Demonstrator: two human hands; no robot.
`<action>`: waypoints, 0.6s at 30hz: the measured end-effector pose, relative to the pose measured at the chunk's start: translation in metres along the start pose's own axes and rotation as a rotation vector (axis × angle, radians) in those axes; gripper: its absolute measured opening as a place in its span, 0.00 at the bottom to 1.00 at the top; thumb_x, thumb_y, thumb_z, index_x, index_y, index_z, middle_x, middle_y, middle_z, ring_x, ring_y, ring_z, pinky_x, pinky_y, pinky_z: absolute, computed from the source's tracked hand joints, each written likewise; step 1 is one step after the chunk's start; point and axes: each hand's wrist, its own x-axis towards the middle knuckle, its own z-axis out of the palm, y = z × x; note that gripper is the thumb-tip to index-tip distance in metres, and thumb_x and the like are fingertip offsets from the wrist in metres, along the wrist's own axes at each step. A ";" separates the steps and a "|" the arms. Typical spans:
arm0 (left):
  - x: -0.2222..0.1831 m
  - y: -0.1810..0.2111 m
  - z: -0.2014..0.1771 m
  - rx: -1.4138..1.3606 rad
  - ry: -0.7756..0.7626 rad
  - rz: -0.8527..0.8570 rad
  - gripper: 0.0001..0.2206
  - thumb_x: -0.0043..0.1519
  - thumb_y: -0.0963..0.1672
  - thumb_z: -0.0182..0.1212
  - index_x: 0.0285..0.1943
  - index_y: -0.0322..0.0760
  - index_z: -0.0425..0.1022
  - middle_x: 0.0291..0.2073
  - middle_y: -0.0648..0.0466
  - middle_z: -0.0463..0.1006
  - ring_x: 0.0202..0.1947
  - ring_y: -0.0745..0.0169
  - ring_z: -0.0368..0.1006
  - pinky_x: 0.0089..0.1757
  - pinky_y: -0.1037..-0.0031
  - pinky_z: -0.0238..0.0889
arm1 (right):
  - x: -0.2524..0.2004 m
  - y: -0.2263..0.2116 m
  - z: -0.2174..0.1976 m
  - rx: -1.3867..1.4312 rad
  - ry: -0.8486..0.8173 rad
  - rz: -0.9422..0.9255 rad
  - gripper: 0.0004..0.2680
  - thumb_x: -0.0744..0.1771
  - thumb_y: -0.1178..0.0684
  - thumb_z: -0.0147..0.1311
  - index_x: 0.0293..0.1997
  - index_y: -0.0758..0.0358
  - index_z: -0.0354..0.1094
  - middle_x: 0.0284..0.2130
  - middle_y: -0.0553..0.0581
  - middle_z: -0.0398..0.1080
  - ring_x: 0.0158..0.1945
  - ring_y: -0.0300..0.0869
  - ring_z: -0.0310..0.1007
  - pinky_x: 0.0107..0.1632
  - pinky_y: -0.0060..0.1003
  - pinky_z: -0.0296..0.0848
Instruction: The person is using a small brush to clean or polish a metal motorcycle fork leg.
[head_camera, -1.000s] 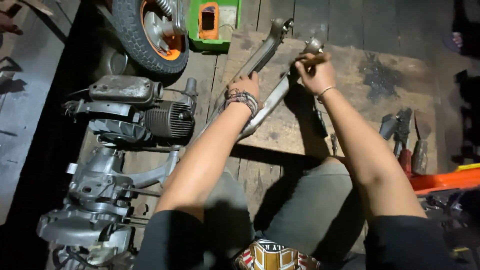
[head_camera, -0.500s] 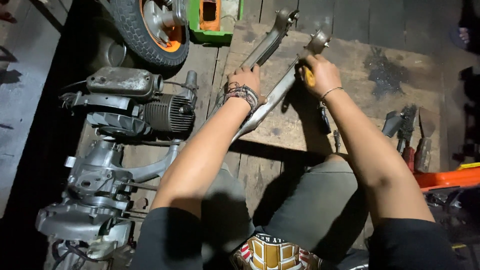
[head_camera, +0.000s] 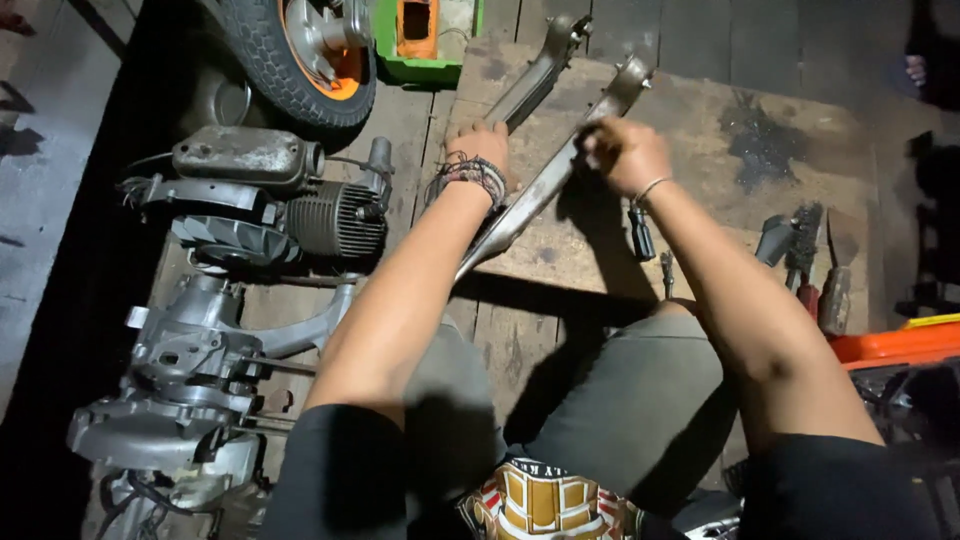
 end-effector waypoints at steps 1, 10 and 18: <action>-0.006 0.002 -0.006 -0.008 -0.016 0.001 0.23 0.57 0.50 0.69 0.54 0.34 0.67 0.40 0.42 0.73 0.46 0.41 0.76 0.42 0.48 0.73 | -0.004 -0.011 -0.001 0.104 -0.062 -0.004 0.06 0.69 0.47 0.59 0.49 0.49 0.76 0.36 0.57 0.77 0.42 0.56 0.78 0.42 0.52 0.77; -0.011 -0.010 -0.021 -0.052 -0.026 -0.021 0.14 0.58 0.47 0.66 0.46 0.35 0.76 0.36 0.42 0.80 0.42 0.44 0.80 0.42 0.51 0.75 | 0.001 -0.014 -0.004 0.463 -0.207 0.231 0.09 0.70 0.50 0.57 0.47 0.66 0.74 0.36 0.70 0.76 0.39 0.58 0.77 0.39 0.51 0.78; -0.022 -0.048 -0.019 0.043 -0.268 -0.187 0.33 0.58 0.62 0.65 0.63 0.40 0.72 0.57 0.46 0.76 0.55 0.47 0.75 0.47 0.54 0.72 | 0.001 -0.034 -0.028 0.359 0.116 0.144 0.08 0.71 0.52 0.57 0.49 0.64 0.66 0.41 0.65 0.75 0.35 0.50 0.78 0.39 0.46 0.79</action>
